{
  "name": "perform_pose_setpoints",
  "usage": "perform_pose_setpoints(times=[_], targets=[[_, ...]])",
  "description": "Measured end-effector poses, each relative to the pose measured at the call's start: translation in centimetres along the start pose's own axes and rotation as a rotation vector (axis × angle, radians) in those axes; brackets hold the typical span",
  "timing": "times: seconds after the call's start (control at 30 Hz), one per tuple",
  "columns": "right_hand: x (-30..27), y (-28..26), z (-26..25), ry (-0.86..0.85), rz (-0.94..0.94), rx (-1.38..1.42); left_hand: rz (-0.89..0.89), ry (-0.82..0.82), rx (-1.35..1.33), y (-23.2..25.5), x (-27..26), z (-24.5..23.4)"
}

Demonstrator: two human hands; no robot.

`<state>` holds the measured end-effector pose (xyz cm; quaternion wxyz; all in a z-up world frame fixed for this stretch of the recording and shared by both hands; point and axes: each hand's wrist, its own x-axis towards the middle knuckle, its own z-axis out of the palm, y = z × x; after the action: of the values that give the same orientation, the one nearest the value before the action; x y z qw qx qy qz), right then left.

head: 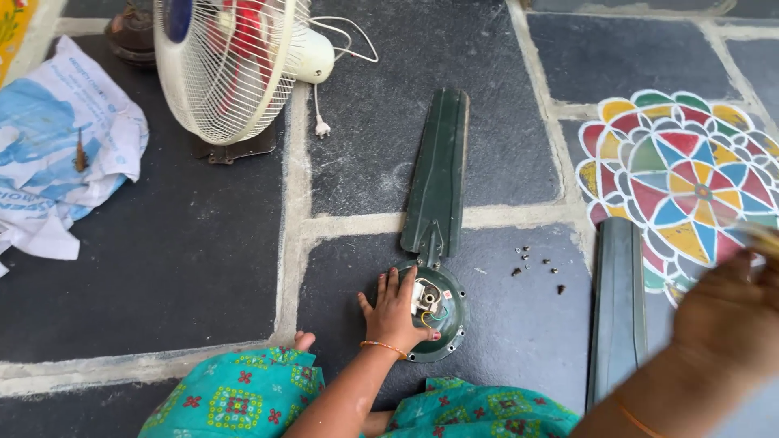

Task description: The person sits on the floor and uses a screwdriver to remove screws from a ceiling fan blade and the fan motor housing. They detach the blade and place it aside, then continue to unscrew and remove components from the motor housing.

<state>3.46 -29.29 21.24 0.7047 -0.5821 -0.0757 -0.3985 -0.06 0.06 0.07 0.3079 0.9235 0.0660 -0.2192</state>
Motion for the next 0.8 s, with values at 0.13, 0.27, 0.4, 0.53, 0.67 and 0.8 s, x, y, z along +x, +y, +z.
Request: perform_pose_setpoints(times=[0.13, 0.27, 0.4, 0.53, 0.67, 0.8], targets=[[-1.4, 3.9, 3.6, -0.295, 0.019, -0.295, 0.001, 0.004, 0.009, 0.0, 0.3, 0.0], [-4.7, 6.2, 7.2, -0.561, 0.034, -0.76, -0.004, -0.004, 0.018, 0.0, 0.2, 0.1], [-6.3, 6.8, 9.8, -0.686, 0.091, -0.75, 0.01, 0.013, 0.019, 0.0, 0.1, 0.2], [-6.7, 7.3, 10.7, -0.726, 0.064, -0.744, 0.007, 0.004, 0.021, 0.0, 0.2, 0.2], [-6.8, 7.9, 10.6, -0.719, 0.072, -0.78, 0.01, 0.002, 0.013, 0.0, 0.1, 0.1], [-6.9, 8.2, 10.5, -0.718, 0.073, -0.788, 0.011, 0.01, 0.007, 0.1, 0.1, 0.1]])
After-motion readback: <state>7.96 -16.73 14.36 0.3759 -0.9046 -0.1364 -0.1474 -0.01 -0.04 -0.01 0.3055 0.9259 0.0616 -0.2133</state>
